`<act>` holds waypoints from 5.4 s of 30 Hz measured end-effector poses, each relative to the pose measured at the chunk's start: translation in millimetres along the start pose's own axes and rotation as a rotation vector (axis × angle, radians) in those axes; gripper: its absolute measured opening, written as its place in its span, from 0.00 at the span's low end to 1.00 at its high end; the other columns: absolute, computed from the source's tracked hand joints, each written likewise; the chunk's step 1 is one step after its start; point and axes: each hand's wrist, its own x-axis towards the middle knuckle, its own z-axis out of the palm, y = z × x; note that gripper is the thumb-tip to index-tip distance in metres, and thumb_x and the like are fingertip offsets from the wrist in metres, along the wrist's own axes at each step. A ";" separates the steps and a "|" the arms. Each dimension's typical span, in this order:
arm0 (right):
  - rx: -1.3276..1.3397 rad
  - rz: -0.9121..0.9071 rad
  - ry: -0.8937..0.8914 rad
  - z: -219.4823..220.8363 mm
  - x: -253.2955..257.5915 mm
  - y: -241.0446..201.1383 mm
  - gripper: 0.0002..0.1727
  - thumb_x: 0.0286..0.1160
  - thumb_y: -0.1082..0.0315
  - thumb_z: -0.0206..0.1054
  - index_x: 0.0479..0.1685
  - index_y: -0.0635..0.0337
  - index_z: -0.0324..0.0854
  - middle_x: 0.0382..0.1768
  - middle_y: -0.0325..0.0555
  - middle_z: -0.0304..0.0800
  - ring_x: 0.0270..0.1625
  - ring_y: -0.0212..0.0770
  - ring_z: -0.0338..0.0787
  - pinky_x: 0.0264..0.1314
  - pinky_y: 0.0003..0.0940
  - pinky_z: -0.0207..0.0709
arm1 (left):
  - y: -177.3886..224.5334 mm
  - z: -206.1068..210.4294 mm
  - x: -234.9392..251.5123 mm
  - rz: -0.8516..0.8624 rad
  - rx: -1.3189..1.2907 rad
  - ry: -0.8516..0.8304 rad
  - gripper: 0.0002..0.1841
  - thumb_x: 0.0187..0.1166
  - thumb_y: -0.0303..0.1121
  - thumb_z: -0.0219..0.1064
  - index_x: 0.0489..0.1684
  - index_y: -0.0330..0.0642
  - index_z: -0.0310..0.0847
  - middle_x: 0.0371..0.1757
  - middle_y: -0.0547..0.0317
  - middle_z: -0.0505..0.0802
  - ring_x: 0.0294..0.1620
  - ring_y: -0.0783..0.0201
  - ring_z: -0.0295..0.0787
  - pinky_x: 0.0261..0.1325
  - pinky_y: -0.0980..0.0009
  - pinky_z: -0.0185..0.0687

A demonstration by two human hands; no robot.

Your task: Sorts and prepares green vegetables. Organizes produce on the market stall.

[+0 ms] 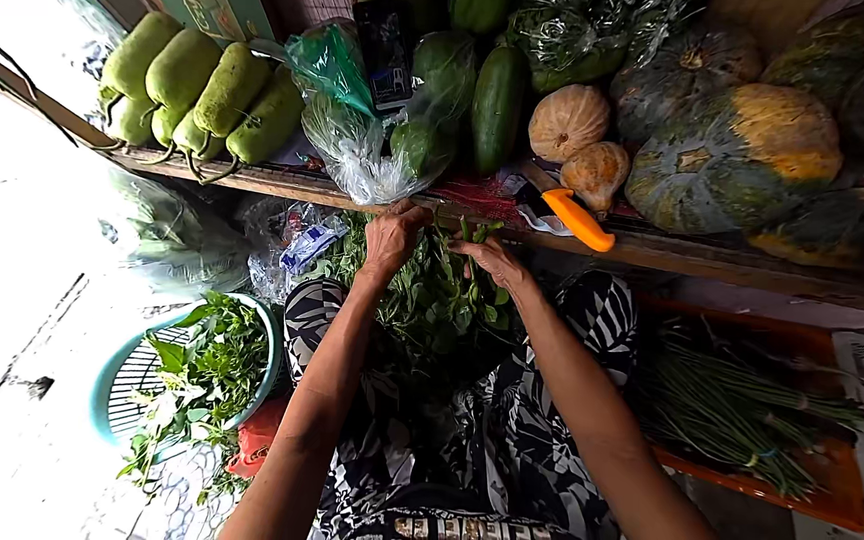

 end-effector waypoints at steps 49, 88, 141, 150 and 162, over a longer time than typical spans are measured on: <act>-0.318 -0.307 0.245 17.7 21.9 17.0 0.17 0.78 0.61 0.74 0.51 0.68 0.85 0.34 0.50 0.89 0.26 0.35 0.86 0.34 0.33 0.84 | -19.2 24.7 -104.7 -1.172 -0.803 0.169 0.18 0.91 0.41 0.59 0.61 0.33 0.79 0.48 0.53 0.87 0.38 0.68 0.81 0.45 0.69 0.81; -0.132 -0.112 0.015 11.1 5.5 9.2 0.16 0.72 0.73 0.76 0.55 0.67 0.81 0.40 0.45 0.86 0.22 0.27 0.79 0.22 0.21 0.75 | -18.4 53.9 -34.6 -0.648 -0.768 -0.144 0.16 0.85 0.30 0.65 0.64 0.30 0.78 0.47 0.43 0.90 0.42 0.57 0.90 0.50 0.57 0.89; -0.262 -0.127 0.153 1.2 -3.4 2.0 0.14 0.84 0.68 0.68 0.57 0.72 0.83 0.30 0.50 0.85 0.21 0.32 0.79 0.30 0.27 0.79 | 20.9 4.4 -11.4 -0.379 -0.344 -0.495 0.15 0.91 0.32 0.56 0.63 0.31 0.80 0.51 0.39 0.91 0.53 0.49 0.89 0.64 0.48 0.79; 0.083 -0.157 0.222 -8.9 0.7 7.7 0.22 0.69 0.74 0.78 0.61 0.69 0.78 0.33 0.44 0.84 0.19 0.29 0.79 0.21 0.23 0.78 | -0.5 2.1 -20.9 -0.551 -0.882 -0.301 0.08 0.89 0.30 0.59 0.52 0.38 0.83 0.40 0.61 0.90 0.33 0.74 0.83 0.38 0.77 0.80; 0.359 -0.154 0.210 10.2 5.4 12.0 0.09 0.76 0.79 0.68 0.52 0.65 0.85 0.43 0.39 0.90 0.38 0.24 0.84 0.44 0.20 0.80 | 39.5 48.9 -45.2 -0.403 -0.778 -0.095 0.08 0.84 0.31 0.68 0.52 0.38 0.85 0.43 0.59 0.92 0.40 0.72 0.87 0.48 0.72 0.84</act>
